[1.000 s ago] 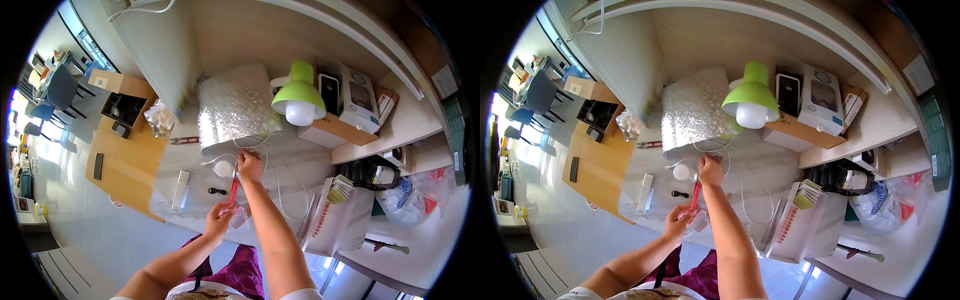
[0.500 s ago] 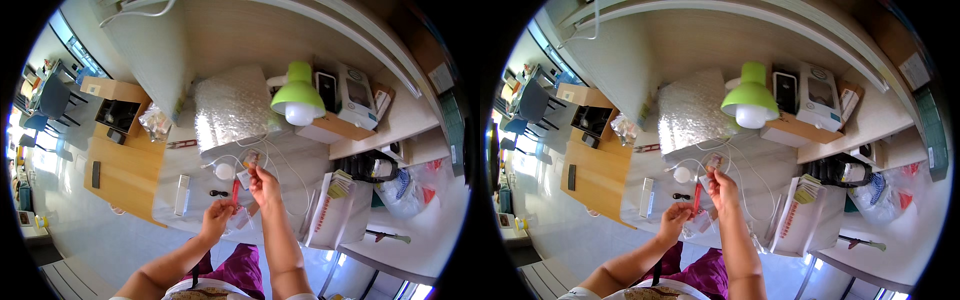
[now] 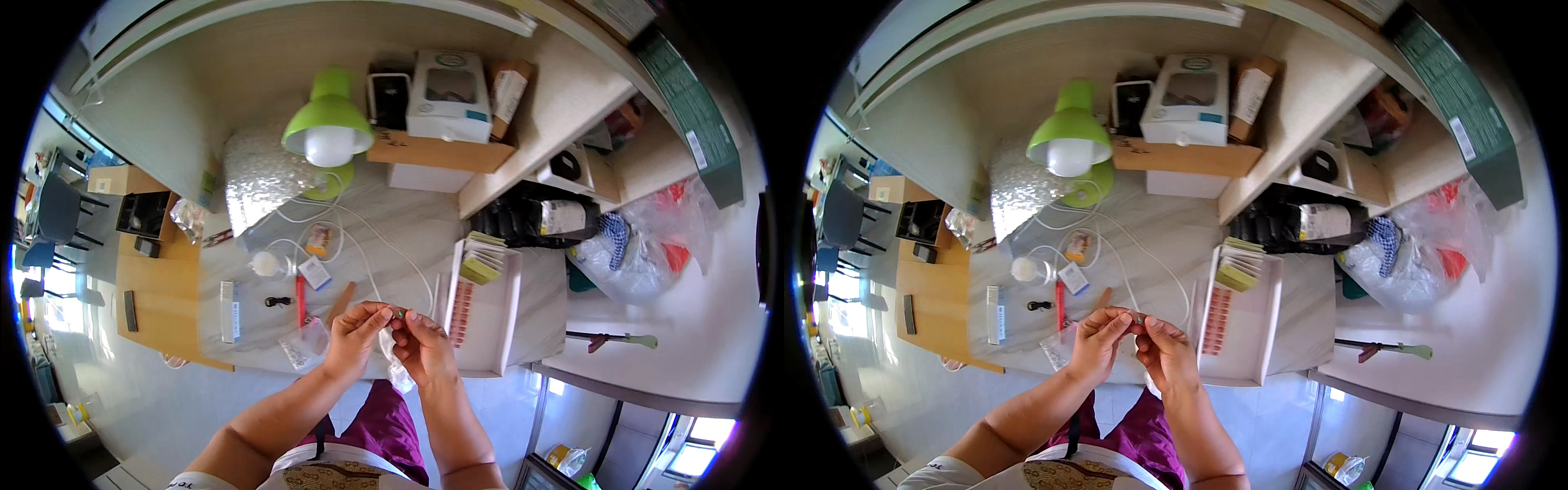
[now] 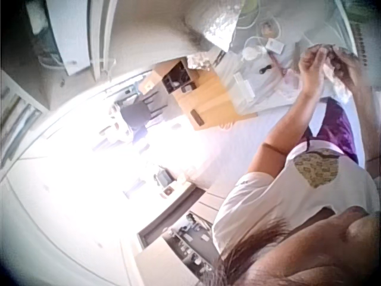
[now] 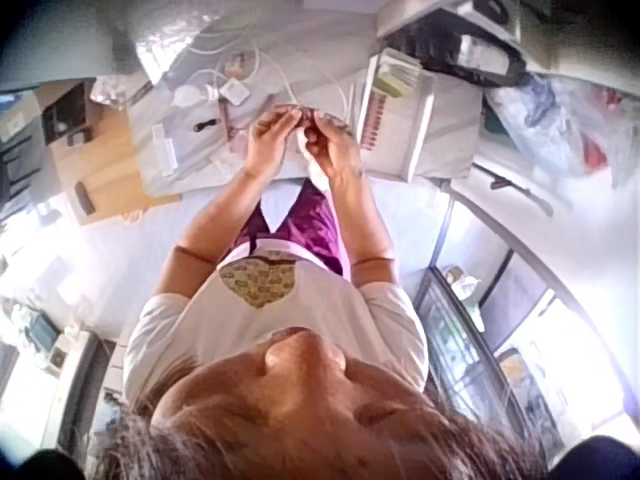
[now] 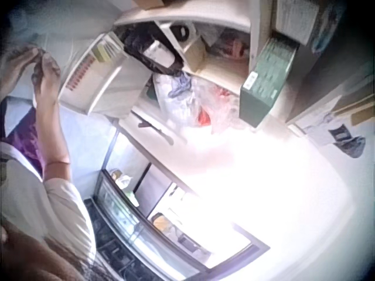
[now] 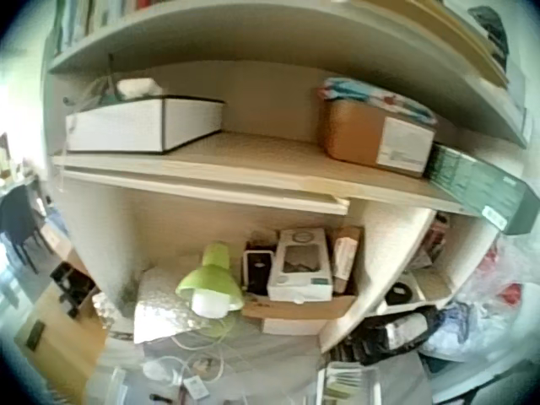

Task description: The person organizes various items on a desk, including small electronic components, papers, and small plastic bags, by handling them one by one and placing them into a white box.

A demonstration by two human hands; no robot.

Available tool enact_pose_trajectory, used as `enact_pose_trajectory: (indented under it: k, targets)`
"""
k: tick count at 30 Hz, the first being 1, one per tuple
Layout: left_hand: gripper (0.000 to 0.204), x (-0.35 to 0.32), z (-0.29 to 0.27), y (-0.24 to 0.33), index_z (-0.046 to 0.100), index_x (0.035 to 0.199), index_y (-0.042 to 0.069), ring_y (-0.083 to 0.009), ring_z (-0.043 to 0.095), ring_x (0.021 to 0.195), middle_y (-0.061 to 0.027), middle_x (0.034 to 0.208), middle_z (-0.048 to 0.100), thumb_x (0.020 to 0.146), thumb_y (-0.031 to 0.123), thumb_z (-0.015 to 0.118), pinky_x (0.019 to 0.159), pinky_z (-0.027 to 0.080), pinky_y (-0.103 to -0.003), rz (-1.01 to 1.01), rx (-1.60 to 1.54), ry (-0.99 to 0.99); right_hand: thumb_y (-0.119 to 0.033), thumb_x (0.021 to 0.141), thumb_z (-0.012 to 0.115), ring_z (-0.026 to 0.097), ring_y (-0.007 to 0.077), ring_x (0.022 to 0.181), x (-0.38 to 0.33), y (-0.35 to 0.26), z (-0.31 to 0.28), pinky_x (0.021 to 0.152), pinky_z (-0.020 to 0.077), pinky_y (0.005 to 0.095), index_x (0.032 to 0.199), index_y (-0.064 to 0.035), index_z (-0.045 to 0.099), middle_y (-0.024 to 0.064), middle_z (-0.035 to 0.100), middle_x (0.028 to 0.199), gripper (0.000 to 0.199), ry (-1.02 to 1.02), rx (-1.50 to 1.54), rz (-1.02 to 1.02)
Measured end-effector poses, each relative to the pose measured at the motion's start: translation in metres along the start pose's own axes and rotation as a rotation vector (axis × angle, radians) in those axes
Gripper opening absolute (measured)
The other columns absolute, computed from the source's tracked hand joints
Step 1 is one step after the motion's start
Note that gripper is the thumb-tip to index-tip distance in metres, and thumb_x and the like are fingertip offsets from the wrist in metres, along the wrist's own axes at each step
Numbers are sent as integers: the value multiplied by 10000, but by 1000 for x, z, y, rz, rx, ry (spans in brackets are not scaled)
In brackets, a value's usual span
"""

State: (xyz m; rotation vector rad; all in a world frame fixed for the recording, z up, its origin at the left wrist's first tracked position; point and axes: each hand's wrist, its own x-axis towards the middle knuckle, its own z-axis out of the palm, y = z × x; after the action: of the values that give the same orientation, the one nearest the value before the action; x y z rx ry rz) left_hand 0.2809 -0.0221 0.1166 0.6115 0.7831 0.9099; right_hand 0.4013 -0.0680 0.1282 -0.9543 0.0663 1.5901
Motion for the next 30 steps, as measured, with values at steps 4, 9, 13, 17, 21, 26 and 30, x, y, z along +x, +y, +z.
enact_pose_trajectory:
  k: [4, 9, 13, 17, 21, 26, 30]
  targets:
    - [132, 7, 19, -36, 633, 939, 0, -151, 608, 830, -95, 896, 656, 895, 116, 587, 789, 481, -286, -75, -35, -81, -195, 856, 641, 522, 95, 605, -13, -32, -33, 479, 396, 212, 946, 1, 652, 61, 653, 805, 216, 5, -24, -24]
    - [104, 10, 50, -61, 639, 920, 5, -152, 608, 822, -73, 888, 642, 890, 90, 588, 786, 478, -280, -105, -10, -99, -152, 812, 689, 508, 86, 558, -19, -54, -74, 455, 386, 205, 928, 6, 662, 48, 627, 731, 198, 133, -231, -85]
    - [97, 21, 59, -71, 655, 900, -2, -142, 599, 788, -55, 846, 626, 863, 72, 606, 737, 471, -270, 86, 593, -172, -71, 821, 667, 569, 85, 649, -16, -69, -94, 498, 441, 220, 952, 18, 671, 49, 629, 729, 158, 174, -673, -370]
    - [118, 36, 76, -75, 662, 906, 11, -158, 607, 763, -93, 830, 622, 826, 96, 642, 695, 478, -269, 192, 852, -242, -27, 844, 621, 602, 95, 734, -11, -82, -109, 575, 477, 226, 975, 26, 657, 49, 639, 757, 146, 112, -866, -513]
    - [157, 58, 95, -80, 661, 925, 26, -198, 614, 771, -103, 844, 626, 807, 129, 663, 709, 484, -293, 172, 971, -224, -15, 832, 621, 568, 75, 677, 7, -95, -138, 575, 451, 208, 936, 26, 648, 36, 628, 751, 115, 151, -804, -465]
    - [292, 105, 99, -104, 621, 1045, 61, -317, 555, 932, -130, 1017, 580, 758, 104, 648, 819, 467, -401, 547, 1236, -50, -13, 813, 622, 528, 78, 601, 48, -123, -175, 533, 406, 202, 860, 16, 625, 30, 604, 721, 56, 304, -612, -598]
    - [379, 119, 114, -109, 593, 1117, 103, -334, 476, 1059, -113, 1147, 505, 743, 117, 655, 889, 419, -430, 702, 1489, -107, -18, 795, 632, 524, 58, 611, 69, -145, -189, 556, 419, 197, 845, 13, 623, 15, 604, 713, 59, 381, -709, -717]
